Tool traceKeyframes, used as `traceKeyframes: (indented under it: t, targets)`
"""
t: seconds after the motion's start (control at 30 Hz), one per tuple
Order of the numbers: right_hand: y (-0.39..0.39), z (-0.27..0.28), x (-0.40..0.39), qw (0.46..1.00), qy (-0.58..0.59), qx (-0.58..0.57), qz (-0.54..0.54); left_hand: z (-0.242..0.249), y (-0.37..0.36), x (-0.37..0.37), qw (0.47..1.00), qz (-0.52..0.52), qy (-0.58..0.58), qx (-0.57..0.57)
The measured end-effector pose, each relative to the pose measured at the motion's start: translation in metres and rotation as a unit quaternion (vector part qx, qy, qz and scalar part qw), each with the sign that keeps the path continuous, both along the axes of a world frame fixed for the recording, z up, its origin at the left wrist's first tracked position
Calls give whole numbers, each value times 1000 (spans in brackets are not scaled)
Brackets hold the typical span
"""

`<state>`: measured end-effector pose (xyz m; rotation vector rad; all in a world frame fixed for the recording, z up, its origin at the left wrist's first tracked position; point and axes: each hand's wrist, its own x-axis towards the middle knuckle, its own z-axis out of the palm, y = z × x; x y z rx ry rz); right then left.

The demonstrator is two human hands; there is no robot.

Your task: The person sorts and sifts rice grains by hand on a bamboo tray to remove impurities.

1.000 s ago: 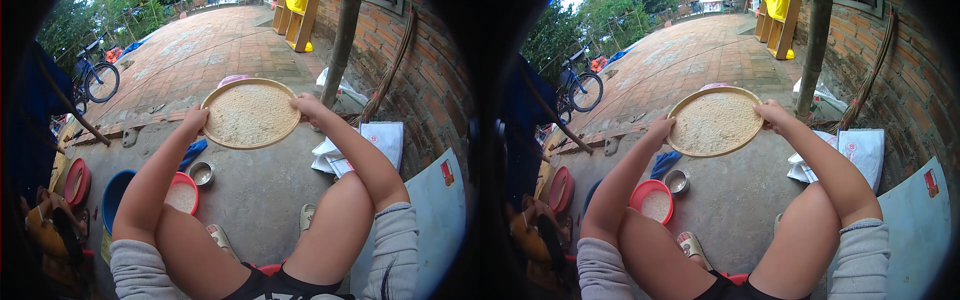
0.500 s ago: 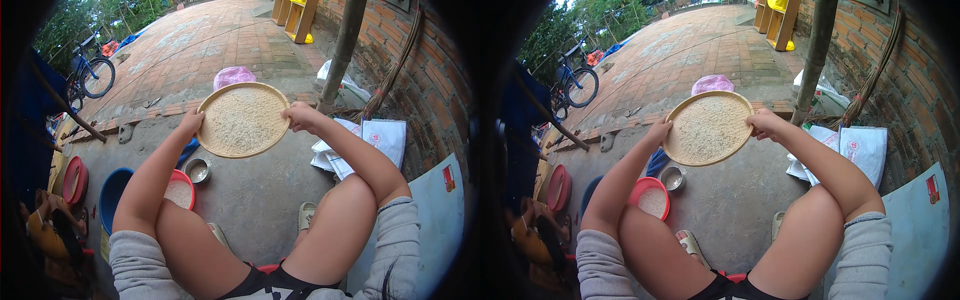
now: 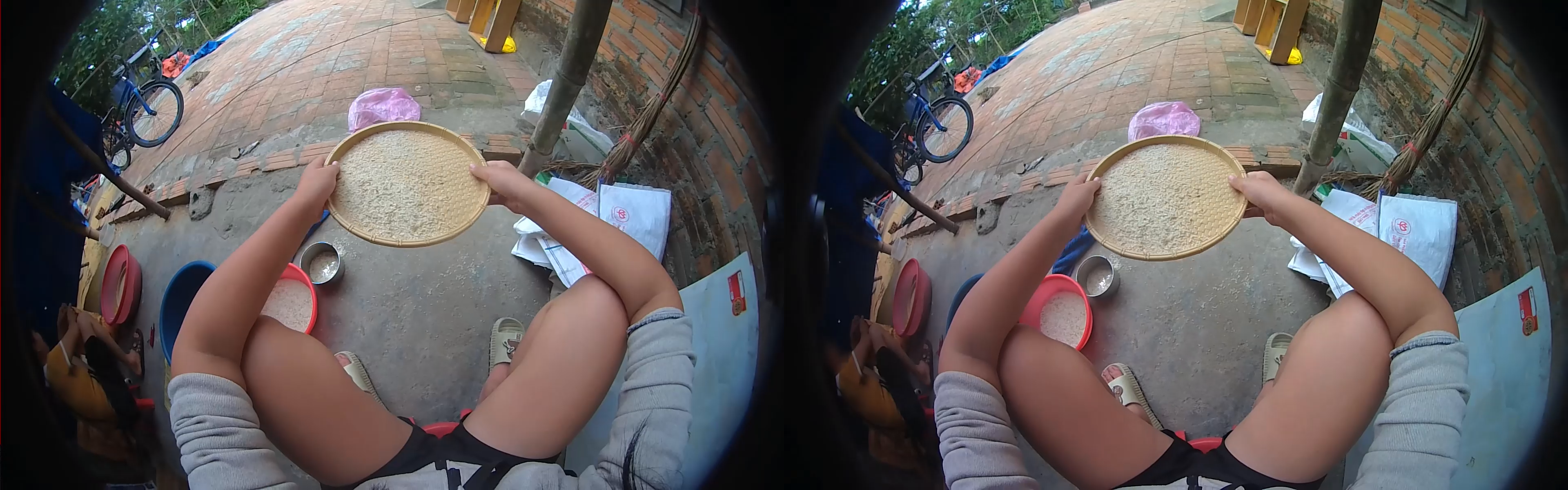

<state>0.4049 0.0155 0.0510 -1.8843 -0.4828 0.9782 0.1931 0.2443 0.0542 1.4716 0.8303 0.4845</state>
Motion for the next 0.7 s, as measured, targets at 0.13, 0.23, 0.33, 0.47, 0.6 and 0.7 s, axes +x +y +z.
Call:
traceKeyframes:
  t: [0.13,0.23,0.33,0.47,0.6,0.7]
  targets:
    - [7,-10,-5,980,129,112,-101,-10,-3,0,997,2,37,75]
    - [9,-18,-2,970,122,126,-168,-9,-11,1,992,-22,96,81]
    - [12,-27,-3,964,51,132,-224,-9,-14,0,991,-15,81,103]
    - [12,-23,-10,966,77,173,-174,-18,1,1,964,18,99,247]
    - [17,-20,-16,965,83,169,-181,4,-20,-1,804,47,107,583]
    - [26,-23,-19,961,94,173,-194,11,-34,-1,777,-87,116,612]
